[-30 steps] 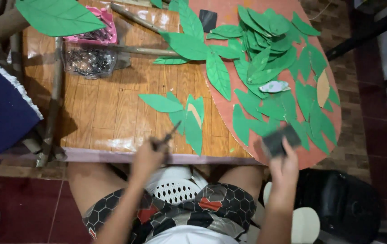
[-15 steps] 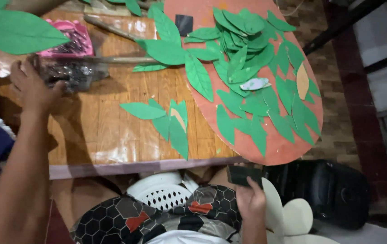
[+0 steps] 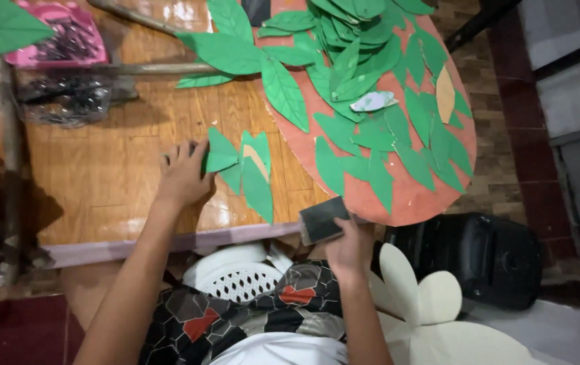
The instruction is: Attaching green paper leaves to a larger craft structure to simulate a tree or plant.
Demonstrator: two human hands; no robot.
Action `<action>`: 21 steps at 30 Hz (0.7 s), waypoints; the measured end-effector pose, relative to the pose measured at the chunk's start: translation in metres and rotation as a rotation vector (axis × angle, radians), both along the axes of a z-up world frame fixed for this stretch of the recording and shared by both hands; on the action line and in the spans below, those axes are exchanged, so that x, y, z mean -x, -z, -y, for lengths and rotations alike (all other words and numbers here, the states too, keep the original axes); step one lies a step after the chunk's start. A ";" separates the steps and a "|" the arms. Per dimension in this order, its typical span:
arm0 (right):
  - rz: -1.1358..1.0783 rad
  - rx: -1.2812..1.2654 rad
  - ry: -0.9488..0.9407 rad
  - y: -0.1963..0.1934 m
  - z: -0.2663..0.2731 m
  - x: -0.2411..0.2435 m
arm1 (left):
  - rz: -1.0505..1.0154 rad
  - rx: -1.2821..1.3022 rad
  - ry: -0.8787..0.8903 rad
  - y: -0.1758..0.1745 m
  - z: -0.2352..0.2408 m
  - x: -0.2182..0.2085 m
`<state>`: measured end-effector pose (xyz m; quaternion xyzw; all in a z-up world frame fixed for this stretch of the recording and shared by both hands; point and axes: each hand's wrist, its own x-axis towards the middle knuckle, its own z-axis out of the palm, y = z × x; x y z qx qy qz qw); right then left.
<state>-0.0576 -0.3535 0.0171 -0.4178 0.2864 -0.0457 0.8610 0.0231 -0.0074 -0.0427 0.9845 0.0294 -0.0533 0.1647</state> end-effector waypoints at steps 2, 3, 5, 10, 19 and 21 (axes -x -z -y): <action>-0.234 -0.017 -0.114 0.009 -0.013 -0.001 | -0.054 0.010 -0.027 0.012 -0.017 -0.003; -0.236 -0.025 -0.122 0.011 -0.020 0.005 | -0.056 0.001 -0.035 -0.002 -0.017 0.009; 0.077 0.066 -0.195 0.013 -0.031 0.014 | 0.029 0.335 -0.195 -0.029 -0.014 0.025; 0.091 0.117 -0.251 -0.024 -0.063 0.006 | -0.154 1.060 -0.605 -0.099 0.066 0.095; 0.349 -0.008 -0.560 0.021 -0.093 0.005 | -0.239 1.945 -0.579 -0.043 0.113 0.130; 0.396 0.093 -0.604 0.018 -0.091 0.015 | -0.184 1.894 -0.533 -0.024 0.115 0.135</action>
